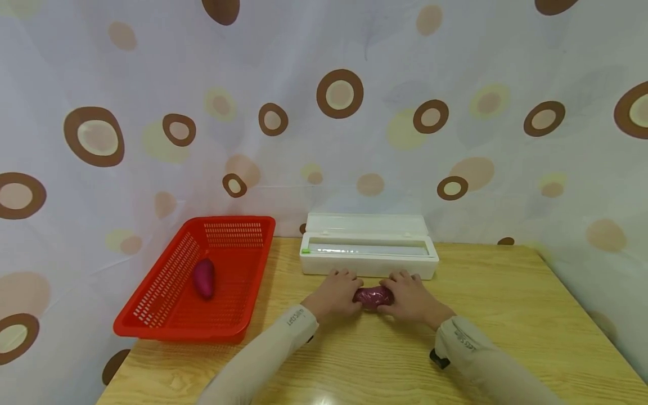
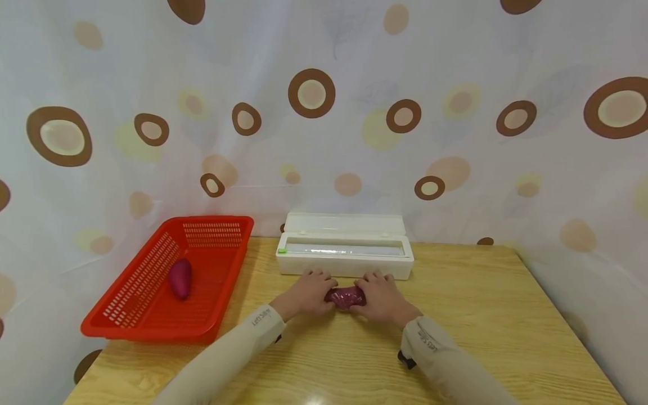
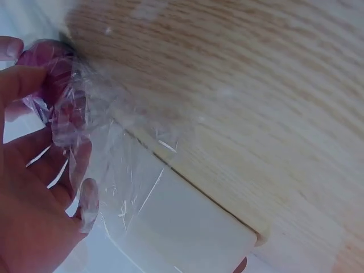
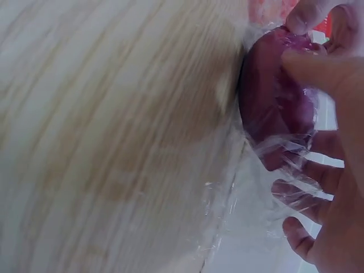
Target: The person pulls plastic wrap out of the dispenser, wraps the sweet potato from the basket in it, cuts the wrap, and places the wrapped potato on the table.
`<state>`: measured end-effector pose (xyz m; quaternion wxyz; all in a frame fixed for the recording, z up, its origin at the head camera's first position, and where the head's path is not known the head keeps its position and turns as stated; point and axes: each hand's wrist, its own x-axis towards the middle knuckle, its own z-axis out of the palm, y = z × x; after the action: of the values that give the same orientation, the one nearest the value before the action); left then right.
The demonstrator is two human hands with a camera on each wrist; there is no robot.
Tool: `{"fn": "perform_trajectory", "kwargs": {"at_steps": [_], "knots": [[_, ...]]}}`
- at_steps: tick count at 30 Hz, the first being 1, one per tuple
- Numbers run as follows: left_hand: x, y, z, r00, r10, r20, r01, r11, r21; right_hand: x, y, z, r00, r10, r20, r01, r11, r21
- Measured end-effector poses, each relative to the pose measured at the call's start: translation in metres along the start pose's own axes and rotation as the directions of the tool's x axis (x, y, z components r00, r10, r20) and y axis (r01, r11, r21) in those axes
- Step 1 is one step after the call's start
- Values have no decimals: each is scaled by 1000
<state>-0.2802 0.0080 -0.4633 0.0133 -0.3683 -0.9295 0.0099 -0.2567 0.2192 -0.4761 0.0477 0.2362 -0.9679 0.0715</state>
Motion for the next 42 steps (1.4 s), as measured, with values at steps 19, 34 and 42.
{"fn": "perform_trajectory", "kwargs": {"at_steps": [19,34,42], "knots": [[6,-5,14,1000,-25,16,25,999,-28,3,4,6,1000,-11,-12,11,999,-30],[5,-7,16,998,-26,60,30,998,-56,5,8,7,1000,14,14,-15,998,58],[7,-11,21,999,-47,14,48,992,-120,4,5,4,1000,9,2,-9,1000,6]]}}
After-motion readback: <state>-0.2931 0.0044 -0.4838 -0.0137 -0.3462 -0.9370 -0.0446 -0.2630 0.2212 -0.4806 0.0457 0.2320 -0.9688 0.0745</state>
